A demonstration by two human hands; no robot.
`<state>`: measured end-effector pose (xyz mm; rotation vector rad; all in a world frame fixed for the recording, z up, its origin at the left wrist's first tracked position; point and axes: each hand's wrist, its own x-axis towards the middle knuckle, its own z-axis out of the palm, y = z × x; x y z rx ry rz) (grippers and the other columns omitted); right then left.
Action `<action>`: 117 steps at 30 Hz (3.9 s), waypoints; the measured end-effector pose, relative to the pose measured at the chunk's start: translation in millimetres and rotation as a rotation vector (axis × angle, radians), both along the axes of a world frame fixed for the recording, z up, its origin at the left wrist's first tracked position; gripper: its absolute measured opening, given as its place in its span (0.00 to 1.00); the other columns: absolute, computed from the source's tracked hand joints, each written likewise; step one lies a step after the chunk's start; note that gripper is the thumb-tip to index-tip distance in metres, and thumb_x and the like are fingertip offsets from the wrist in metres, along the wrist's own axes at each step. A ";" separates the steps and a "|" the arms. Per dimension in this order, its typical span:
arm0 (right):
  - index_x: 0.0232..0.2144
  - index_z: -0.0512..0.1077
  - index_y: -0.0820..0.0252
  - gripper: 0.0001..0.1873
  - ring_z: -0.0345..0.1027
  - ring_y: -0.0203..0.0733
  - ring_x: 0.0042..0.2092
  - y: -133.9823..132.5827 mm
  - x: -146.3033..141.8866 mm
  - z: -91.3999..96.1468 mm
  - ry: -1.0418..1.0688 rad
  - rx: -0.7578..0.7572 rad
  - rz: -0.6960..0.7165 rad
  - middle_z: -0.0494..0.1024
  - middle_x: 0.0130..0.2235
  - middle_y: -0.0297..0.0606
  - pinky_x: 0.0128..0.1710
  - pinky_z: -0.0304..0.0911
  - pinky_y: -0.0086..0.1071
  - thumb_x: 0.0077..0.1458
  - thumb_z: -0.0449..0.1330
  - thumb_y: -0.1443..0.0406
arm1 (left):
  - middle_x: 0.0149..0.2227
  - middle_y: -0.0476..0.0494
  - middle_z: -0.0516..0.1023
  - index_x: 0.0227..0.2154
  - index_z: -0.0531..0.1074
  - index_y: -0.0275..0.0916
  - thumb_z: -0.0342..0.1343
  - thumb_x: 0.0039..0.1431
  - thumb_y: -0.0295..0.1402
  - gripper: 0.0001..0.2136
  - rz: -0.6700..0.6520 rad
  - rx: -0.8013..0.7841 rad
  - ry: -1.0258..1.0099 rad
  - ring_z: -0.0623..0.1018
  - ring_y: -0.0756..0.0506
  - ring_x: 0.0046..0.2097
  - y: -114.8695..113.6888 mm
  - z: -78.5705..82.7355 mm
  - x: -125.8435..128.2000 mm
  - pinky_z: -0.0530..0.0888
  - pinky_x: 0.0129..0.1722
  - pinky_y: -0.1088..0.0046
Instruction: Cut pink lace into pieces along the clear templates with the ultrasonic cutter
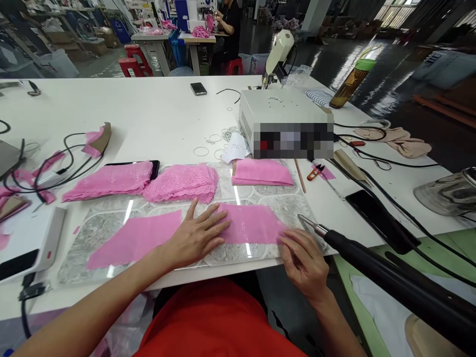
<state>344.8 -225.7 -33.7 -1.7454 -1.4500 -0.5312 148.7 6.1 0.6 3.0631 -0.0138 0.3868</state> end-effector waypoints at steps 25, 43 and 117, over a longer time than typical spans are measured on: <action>0.44 0.72 0.56 0.18 0.70 0.46 0.48 -12.6 -1.2 -16.4 -0.003 0.027 -0.120 0.73 0.46 0.44 0.42 0.72 0.40 0.51 0.59 0.74 | 0.62 0.50 0.65 0.59 0.63 0.49 0.40 0.70 0.43 0.19 -0.041 0.022 0.014 0.60 0.40 0.65 14.0 3.9 4.9 0.33 0.65 0.48; 0.45 0.71 0.54 0.19 0.68 0.48 0.50 -11.3 -6.0 -11.5 -0.075 -0.045 -0.058 0.69 0.48 0.43 0.46 0.72 0.46 0.50 0.59 0.72 | 0.61 0.47 0.67 0.60 0.62 0.48 0.40 0.70 0.41 0.18 -0.012 0.049 -0.069 0.63 0.40 0.64 20.0 -7.7 1.6 0.38 0.65 0.47; 0.38 0.72 0.58 0.12 0.73 0.43 0.44 -11.0 -5.6 -20.1 0.003 0.176 -0.220 0.73 0.45 0.42 0.40 0.74 0.37 0.50 0.59 0.74 | 0.63 0.45 0.63 0.59 0.64 0.43 0.42 0.70 0.37 0.18 -0.259 -0.058 0.083 0.57 0.41 0.67 12.9 13.7 25.6 0.37 0.66 0.49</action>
